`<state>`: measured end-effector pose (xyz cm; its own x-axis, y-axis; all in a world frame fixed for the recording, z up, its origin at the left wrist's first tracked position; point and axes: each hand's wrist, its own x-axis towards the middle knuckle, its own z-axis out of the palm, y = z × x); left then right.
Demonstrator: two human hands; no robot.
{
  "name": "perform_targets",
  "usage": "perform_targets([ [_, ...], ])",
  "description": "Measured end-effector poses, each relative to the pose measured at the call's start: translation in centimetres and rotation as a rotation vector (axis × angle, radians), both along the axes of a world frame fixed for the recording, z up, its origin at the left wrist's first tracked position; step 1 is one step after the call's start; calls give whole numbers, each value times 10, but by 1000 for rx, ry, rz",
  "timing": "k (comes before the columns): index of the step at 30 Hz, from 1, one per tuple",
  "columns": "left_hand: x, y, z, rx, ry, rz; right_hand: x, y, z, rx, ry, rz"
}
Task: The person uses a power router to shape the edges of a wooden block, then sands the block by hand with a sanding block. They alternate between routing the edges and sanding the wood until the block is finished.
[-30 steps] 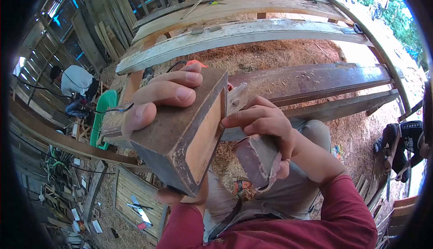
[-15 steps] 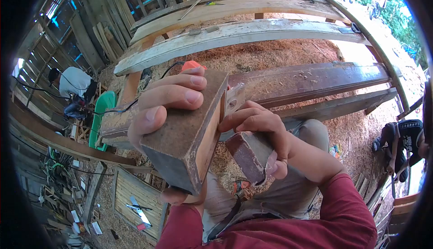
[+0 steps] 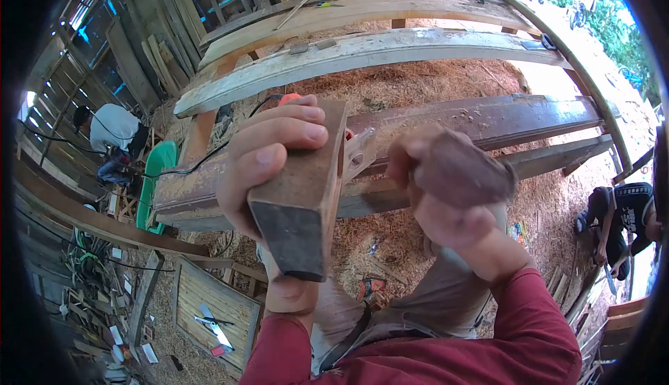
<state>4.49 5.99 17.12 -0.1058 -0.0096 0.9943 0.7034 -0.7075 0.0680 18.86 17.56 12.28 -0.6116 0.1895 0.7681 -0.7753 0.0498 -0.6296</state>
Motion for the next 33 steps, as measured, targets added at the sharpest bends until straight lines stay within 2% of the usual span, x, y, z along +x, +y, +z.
perform_targets([
  [3, -15, 6, -3, 69, 64, -144, -8, 7, -2, -51, -37, -176],
  [6, -20, 3, -10, 49, 20, -164, -8, 19, 6, 145, -70, -282],
  [10, -13, 4, -2, 90, 19, -173, -13, 36, 7, 436, 19, -293],
  [14, -7, 2, -6, 82, -89, -160, -12, 22, 11, 254, -75, -279],
  [16, 2, 1, -4, 66, -157, -157, -14, 23, 5, 256, -38, -249],
  [21, 0, -10, -7, -52, -102, -338, -14, 28, 7, 307, -45, -219],
  [25, -3, -8, -6, -64, -93, -341, -17, 26, 6, 279, -52, -196],
  [28, -10, -7, -9, -72, -84, -338, -21, 38, 11, 435, 8, -202],
  [33, -12, -5, -11, -93, -115, -361, -22, 37, 13, 384, -28, -164],
])
